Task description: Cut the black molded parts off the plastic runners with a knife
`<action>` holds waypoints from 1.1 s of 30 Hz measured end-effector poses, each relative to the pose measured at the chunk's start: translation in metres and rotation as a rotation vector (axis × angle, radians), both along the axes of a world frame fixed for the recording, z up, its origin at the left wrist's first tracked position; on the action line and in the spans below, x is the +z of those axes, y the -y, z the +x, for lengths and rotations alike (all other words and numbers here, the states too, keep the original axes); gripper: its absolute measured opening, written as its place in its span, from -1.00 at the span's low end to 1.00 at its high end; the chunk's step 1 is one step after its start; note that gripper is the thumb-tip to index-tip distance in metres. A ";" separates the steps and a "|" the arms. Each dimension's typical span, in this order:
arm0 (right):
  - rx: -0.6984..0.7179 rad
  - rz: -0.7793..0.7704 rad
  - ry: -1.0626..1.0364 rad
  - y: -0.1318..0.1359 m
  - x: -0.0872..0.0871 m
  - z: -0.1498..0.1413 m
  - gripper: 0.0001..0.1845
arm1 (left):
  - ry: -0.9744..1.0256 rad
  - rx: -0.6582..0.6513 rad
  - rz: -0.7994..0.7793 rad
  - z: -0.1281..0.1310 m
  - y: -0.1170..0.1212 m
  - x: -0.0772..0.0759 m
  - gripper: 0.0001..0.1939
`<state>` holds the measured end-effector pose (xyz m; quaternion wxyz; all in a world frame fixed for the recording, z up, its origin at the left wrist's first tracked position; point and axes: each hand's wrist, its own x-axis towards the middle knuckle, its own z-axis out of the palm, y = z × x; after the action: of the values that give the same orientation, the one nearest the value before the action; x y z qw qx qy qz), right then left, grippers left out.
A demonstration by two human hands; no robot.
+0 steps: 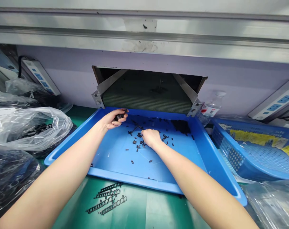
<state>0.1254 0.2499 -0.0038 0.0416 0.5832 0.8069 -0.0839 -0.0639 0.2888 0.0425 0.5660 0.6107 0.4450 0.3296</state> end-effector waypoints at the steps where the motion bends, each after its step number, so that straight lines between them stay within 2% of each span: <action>1: -0.001 0.007 -0.002 0.000 -0.001 0.001 -0.81 | 0.053 0.021 0.008 -0.002 0.000 0.002 -0.88; 4: 0.003 0.036 -0.034 0.003 -0.001 0.004 -0.80 | 0.106 0.060 0.011 -0.006 -0.002 0.001 -0.83; 6: 0.018 0.051 -0.071 0.004 0.000 0.004 -0.77 | 0.044 0.067 -0.002 -0.006 -0.005 -0.004 -0.82; 11: 0.026 -0.001 -0.155 0.004 -0.002 -0.002 -0.79 | -0.405 -0.019 -0.091 0.004 -0.005 -0.023 -0.87; 15: -0.037 -0.033 -0.292 0.003 -0.006 -0.004 -0.84 | -0.720 -0.080 -0.070 0.017 0.000 -0.029 -0.81; 20: -0.161 -0.045 -0.609 0.001 -0.004 0.005 -0.79 | -0.932 -0.140 -0.035 0.024 0.003 -0.029 -0.70; 24: -0.178 -0.083 -0.810 0.004 0.002 0.017 -0.73 | -0.993 -0.184 -0.055 0.025 0.001 -0.034 -0.68; 28: -0.162 -0.093 -0.787 0.009 0.001 0.015 -0.71 | -0.980 -0.205 -0.091 0.023 0.000 -0.037 -0.69; 33: -0.064 -0.081 -0.524 0.015 -0.006 -0.006 -0.77 | -0.919 -0.236 -0.148 0.021 0.003 -0.034 -0.73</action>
<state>0.1198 0.2349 -0.0100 -0.1481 0.5646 0.7674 -0.2653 -0.0431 0.2862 0.0084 0.3862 0.6975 0.5991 -0.0737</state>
